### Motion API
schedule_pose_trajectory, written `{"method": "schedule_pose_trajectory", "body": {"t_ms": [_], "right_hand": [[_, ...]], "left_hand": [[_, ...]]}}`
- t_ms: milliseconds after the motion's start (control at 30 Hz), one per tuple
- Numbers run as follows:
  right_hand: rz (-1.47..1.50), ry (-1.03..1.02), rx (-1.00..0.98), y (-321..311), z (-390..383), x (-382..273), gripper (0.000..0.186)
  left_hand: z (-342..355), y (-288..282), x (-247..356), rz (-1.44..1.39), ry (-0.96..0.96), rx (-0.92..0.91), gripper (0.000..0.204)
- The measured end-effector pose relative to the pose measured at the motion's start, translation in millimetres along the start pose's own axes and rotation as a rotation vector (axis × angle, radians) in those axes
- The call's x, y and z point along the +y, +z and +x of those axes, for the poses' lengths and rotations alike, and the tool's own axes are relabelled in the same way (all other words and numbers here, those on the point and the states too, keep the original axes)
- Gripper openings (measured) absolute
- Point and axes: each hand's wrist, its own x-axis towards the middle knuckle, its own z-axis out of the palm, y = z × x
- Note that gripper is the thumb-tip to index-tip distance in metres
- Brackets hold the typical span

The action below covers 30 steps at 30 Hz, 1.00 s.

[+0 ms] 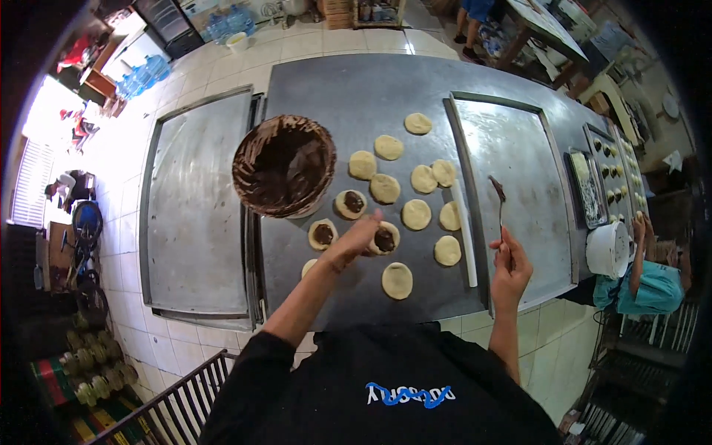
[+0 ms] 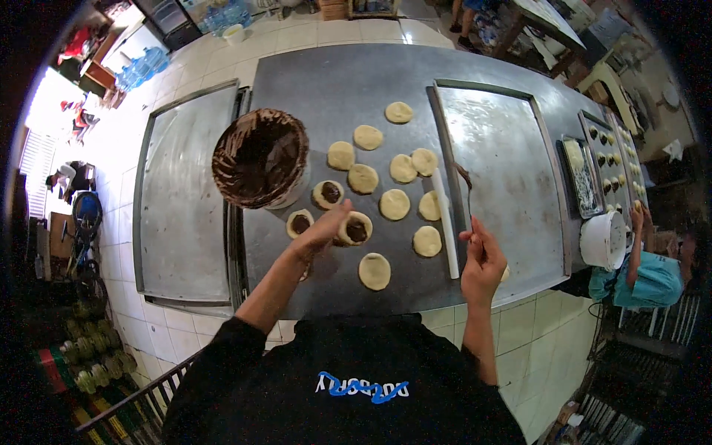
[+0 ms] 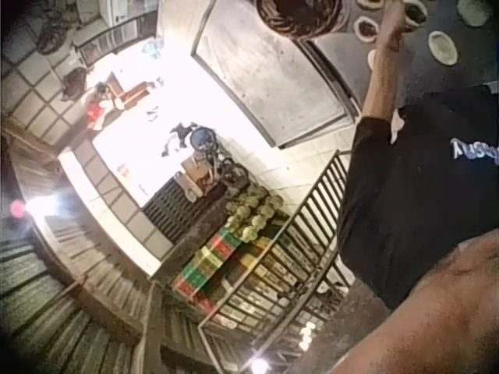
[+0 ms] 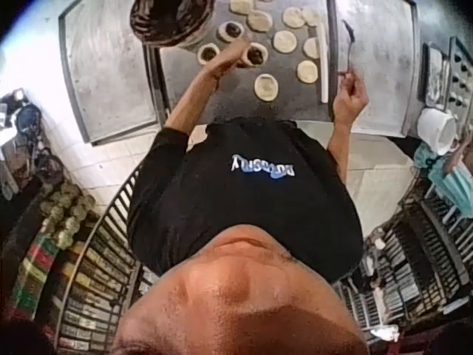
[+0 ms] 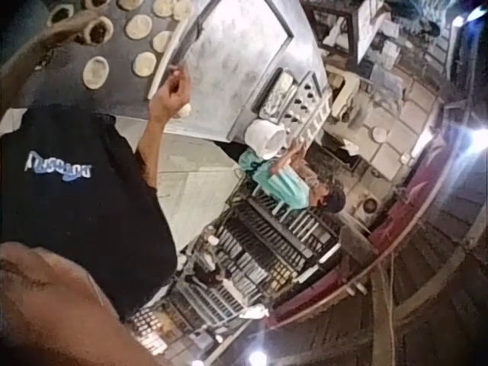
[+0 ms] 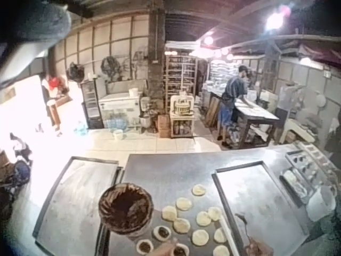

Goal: Flattening bread dough balls with a rolling pin and filling them with chocolate paste.

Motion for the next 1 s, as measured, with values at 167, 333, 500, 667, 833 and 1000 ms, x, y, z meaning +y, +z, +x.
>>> {"method": "schedule_pose_trajectory", "body": {"t_ms": [167,333,500,667,833,1000], "right_hand": [[0.085,0.209,0.214,-15.9,-21.6,9.9,0.031],[0.163,0.142,0.133,32.8,18.3,-23.7,0.030],[-0.145,-0.144,-0.411,100.4,96.7,-99.1,0.028],[-0.622,-0.711,-1.202,244.8,146.5,-133.3,0.033],[-1.109,-0.898,-1.523,327.5,137.7,-134.2,0.011],[-1.106,-0.793,-1.654,332.0,120.0,-144.7,0.013]], "left_hand": [[114.6,29.1,10.5,0.558,0.329,0.534,0.043],[170.8,31.3,-20.0,0.341,0.092,0.625,0.039],[5.9,15.3,22.2,-0.235,0.356,-0.030,0.037],[-82.5,-49.3,-38.5,-1.140,0.150,-0.155,0.038],[-106.2,-93.5,-93.7,-1.172,0.112,0.319,0.031],[-114.6,-123.5,-138.0,-1.163,0.177,0.416,0.044]]}}
